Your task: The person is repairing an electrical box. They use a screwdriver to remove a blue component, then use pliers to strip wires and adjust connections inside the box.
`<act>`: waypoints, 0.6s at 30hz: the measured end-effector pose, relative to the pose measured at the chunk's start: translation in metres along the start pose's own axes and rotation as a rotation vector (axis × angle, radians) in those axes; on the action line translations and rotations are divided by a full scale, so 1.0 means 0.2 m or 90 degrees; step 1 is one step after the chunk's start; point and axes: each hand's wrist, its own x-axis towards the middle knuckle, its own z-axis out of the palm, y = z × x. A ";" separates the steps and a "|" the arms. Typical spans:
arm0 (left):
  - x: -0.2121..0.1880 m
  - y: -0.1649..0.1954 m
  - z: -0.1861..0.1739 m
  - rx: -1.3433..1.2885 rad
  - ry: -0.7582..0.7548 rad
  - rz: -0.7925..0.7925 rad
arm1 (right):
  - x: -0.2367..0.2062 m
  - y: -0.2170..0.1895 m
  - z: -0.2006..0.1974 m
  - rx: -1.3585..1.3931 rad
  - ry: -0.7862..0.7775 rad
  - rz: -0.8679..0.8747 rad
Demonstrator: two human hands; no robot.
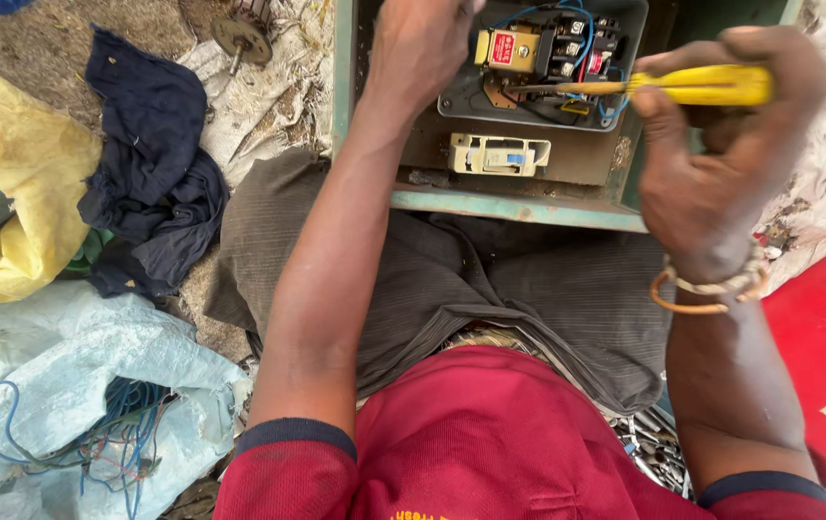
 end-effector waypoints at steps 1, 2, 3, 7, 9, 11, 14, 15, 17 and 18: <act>0.01 0.01 0.00 -0.012 -0.021 -0.015 | 0.02 0.02 0.03 0.001 -0.005 -0.026; 0.02 0.02 0.00 -0.033 -0.029 -0.011 | 0.02 0.03 0.05 -0.008 -0.008 -0.041; 0.01 0.03 0.00 -0.055 -0.038 -0.010 | 0.03 0.04 0.07 -0.017 -0.012 -0.056; -0.01 0.07 -0.02 -0.042 -0.049 0.018 | 0.05 0.04 0.11 -0.056 -0.009 -0.072; -0.02 0.06 -0.02 0.014 -0.046 0.002 | 0.05 0.04 0.11 -0.044 -0.007 -0.075; -0.04 0.04 -0.01 0.062 -0.069 -0.013 | 0.05 0.03 0.09 -0.022 0.011 -0.080; -0.06 0.01 0.02 0.093 -0.139 -0.029 | -0.01 0.01 0.03 0.021 0.044 -0.033; -0.07 0.00 0.03 0.105 -0.142 -0.019 | -0.04 0.00 0.01 0.035 0.057 -0.021; -0.08 -0.01 0.03 0.123 -0.147 -0.013 | -0.10 -0.01 -0.05 0.035 0.091 -0.004; -0.08 -0.01 0.03 0.130 -0.151 -0.018 | -0.13 -0.01 -0.08 0.027 0.109 0.013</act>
